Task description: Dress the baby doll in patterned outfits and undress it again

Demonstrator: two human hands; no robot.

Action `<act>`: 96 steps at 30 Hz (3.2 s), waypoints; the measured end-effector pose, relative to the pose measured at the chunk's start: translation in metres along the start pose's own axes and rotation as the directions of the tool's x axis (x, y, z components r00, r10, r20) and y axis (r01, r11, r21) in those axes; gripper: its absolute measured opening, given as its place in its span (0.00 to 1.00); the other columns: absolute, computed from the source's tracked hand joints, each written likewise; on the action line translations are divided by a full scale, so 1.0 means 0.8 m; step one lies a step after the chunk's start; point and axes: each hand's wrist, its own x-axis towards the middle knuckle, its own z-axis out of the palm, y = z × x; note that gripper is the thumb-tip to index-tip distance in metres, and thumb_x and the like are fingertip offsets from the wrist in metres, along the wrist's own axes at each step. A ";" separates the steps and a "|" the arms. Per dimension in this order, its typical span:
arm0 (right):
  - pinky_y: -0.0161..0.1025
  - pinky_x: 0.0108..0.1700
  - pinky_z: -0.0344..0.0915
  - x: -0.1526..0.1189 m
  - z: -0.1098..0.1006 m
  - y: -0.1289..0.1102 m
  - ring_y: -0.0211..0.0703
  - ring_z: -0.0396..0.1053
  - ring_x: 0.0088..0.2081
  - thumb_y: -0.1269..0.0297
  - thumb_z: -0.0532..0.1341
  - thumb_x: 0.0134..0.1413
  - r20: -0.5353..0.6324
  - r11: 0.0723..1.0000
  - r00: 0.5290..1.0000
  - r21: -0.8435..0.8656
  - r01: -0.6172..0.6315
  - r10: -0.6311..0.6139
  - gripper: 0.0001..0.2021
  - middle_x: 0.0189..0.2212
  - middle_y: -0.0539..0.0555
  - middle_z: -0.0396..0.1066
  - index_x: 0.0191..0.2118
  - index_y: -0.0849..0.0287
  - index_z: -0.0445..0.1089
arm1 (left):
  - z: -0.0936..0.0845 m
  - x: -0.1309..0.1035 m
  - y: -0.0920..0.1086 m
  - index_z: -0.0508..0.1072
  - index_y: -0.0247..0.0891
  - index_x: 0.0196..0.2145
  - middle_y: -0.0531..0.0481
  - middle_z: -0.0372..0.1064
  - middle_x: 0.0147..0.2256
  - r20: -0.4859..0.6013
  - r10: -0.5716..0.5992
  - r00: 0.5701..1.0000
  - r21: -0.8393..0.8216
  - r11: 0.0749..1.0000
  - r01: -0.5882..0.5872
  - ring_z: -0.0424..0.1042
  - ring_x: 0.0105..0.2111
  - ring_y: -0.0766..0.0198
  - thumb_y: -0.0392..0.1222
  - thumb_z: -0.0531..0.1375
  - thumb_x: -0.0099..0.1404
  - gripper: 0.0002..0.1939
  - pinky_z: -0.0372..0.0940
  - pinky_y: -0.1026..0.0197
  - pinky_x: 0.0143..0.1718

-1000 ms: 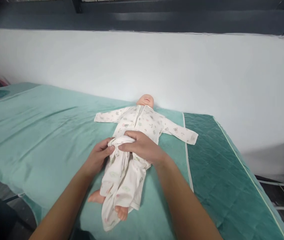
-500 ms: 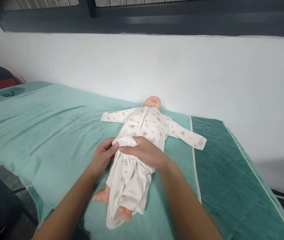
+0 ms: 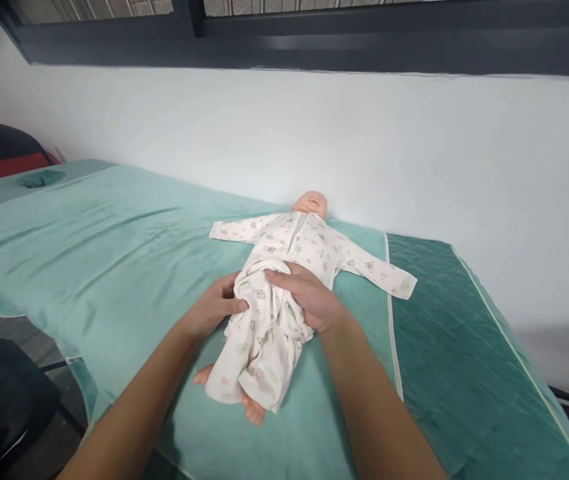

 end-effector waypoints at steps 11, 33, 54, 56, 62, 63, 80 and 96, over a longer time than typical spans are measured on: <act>0.41 0.43 0.68 -0.014 0.017 -0.024 0.50 0.73 0.44 0.56 0.70 0.48 0.111 0.873 0.981 -0.481 -0.087 0.159 0.25 0.43 0.56 0.76 0.52 0.60 0.72 | -0.003 -0.004 -0.005 0.69 0.35 0.32 0.54 0.67 0.27 -0.073 0.014 0.997 -0.162 0.986 -0.026 0.64 0.27 0.68 0.43 0.70 0.52 0.15 0.58 0.65 0.30; 0.42 0.45 0.66 -0.017 0.018 -0.023 0.49 0.72 0.43 0.56 0.70 0.47 0.076 0.843 0.991 -0.536 -0.052 0.110 0.17 0.38 0.53 0.75 0.42 0.60 0.75 | 0.067 -0.088 0.034 0.73 0.36 0.36 0.53 0.66 0.24 -0.334 -0.277 0.901 -0.038 0.959 0.280 0.59 0.20 0.69 0.57 0.62 0.61 0.19 0.52 0.66 0.20; 0.34 0.34 0.64 -0.015 0.019 -0.001 0.42 0.70 0.35 0.69 0.63 0.38 0.058 0.553 0.996 -0.833 0.012 0.066 0.10 0.32 0.48 0.74 0.32 0.57 0.74 | 0.122 -0.189 -0.013 0.63 0.40 0.39 0.63 0.58 0.16 -0.645 -0.385 0.661 -0.289 0.923 0.255 0.47 0.09 0.76 0.57 0.66 0.56 0.23 0.40 0.69 0.13; 0.35 0.34 0.64 -0.017 0.021 -0.001 0.42 0.70 0.35 0.69 0.63 0.39 0.077 0.530 0.994 -0.848 0.027 0.074 0.10 0.32 0.48 0.74 0.33 0.57 0.74 | 0.120 -0.192 -0.026 0.62 0.41 0.44 0.63 0.61 0.18 -0.706 -0.350 0.616 -0.264 0.937 0.229 0.50 0.08 0.75 0.59 0.67 0.52 0.30 0.42 0.69 0.11; 0.35 0.32 0.61 -0.021 0.025 0.000 0.41 0.69 0.33 0.65 0.66 0.42 0.132 0.418 0.988 -0.904 0.086 0.083 0.07 0.31 0.47 0.75 0.32 0.56 0.75 | 0.117 -0.197 -0.037 0.63 0.39 0.54 0.61 0.61 0.19 -0.708 -0.314 0.633 -0.138 0.940 0.313 0.55 0.11 0.72 0.61 0.63 0.57 0.34 0.46 0.68 0.12; 0.35 0.32 0.60 -0.021 0.025 0.000 0.41 0.69 0.33 0.64 0.67 0.42 0.138 0.409 0.987 -0.908 0.094 0.080 0.07 0.31 0.47 0.75 0.32 0.56 0.75 | 0.118 -0.196 -0.036 0.64 0.38 0.52 0.61 0.61 0.19 -0.713 -0.302 0.633 -0.124 0.942 0.311 0.55 0.11 0.72 0.61 0.62 0.59 0.31 0.46 0.68 0.13; 0.33 0.29 0.58 -0.022 0.029 0.001 0.38 0.68 0.30 0.65 0.66 0.44 0.148 0.333 0.988 -0.935 0.123 0.049 0.05 0.29 0.45 0.74 0.31 0.55 0.72 | 0.096 -0.170 -0.008 0.72 0.35 0.36 0.58 0.57 0.17 -0.559 -0.323 0.764 0.290 0.786 0.545 0.53 0.15 0.70 0.61 0.57 0.61 0.24 0.48 0.66 0.17; 0.35 0.29 0.56 -0.025 0.036 0.003 0.39 0.68 0.30 0.59 0.68 0.44 0.109 0.236 0.994 -0.966 0.108 -0.007 0.07 0.29 0.46 0.74 0.29 0.55 0.72 | 0.089 -0.163 -0.009 0.65 0.36 0.28 0.58 0.52 0.19 -0.428 -0.479 0.766 -0.135 0.872 0.470 0.45 0.17 0.74 0.68 0.57 0.60 0.28 0.44 0.67 0.17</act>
